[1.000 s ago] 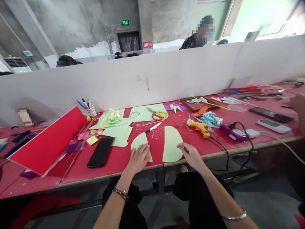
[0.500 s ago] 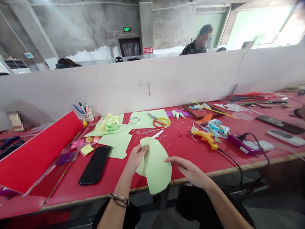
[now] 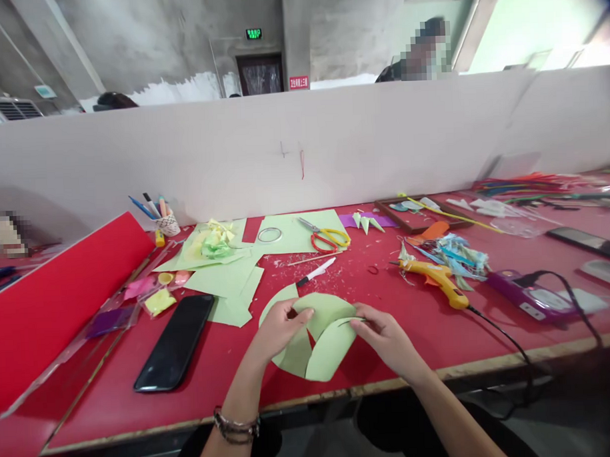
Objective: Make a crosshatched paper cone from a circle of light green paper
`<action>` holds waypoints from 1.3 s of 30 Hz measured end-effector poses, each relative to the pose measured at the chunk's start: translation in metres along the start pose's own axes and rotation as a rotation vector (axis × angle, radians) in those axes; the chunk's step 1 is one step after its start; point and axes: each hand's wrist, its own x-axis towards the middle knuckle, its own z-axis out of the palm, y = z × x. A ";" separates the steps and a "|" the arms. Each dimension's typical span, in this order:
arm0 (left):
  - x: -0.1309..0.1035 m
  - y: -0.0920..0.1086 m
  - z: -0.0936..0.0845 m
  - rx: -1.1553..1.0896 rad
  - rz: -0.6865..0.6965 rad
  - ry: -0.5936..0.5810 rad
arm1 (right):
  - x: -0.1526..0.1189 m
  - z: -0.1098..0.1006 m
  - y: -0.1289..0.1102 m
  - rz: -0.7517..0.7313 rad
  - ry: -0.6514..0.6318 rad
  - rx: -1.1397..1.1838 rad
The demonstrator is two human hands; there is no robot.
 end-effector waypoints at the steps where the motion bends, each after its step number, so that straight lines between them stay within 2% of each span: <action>1: -0.003 0.000 0.001 0.013 0.001 -0.051 | 0.000 0.001 0.002 0.037 0.038 0.010; 5: -0.010 0.001 0.006 0.011 -0.077 -0.173 | -0.001 0.000 0.008 0.102 0.162 -0.035; 8: -0.011 -0.001 0.010 -0.036 -0.135 -0.158 | -0.001 -0.001 0.009 0.099 0.223 -0.046; 13: -0.010 -0.005 0.017 0.037 -0.069 -0.191 | 0.000 0.000 0.011 0.069 0.271 -0.078; 18: -0.007 -0.009 0.019 0.080 -0.071 -0.114 | 0.004 0.002 0.013 0.109 0.312 0.003; 20: -0.006 -0.010 0.019 0.034 -0.084 -0.072 | 0.005 0.004 0.011 0.157 0.284 0.118; 24: -0.004 -0.012 0.019 -0.082 -0.089 0.002 | 0.006 0.007 0.007 0.196 0.121 0.364; 27: -0.004 -0.012 0.019 -0.104 -0.104 -0.001 | 0.005 0.007 0.006 0.231 0.043 0.408; 31: -0.005 -0.011 0.016 -0.089 -0.103 -0.021 | 0.004 0.007 0.009 0.258 0.065 0.409; 39: -0.007 -0.011 0.006 -0.041 -0.140 0.055 | 0.004 0.008 0.013 0.250 0.103 0.368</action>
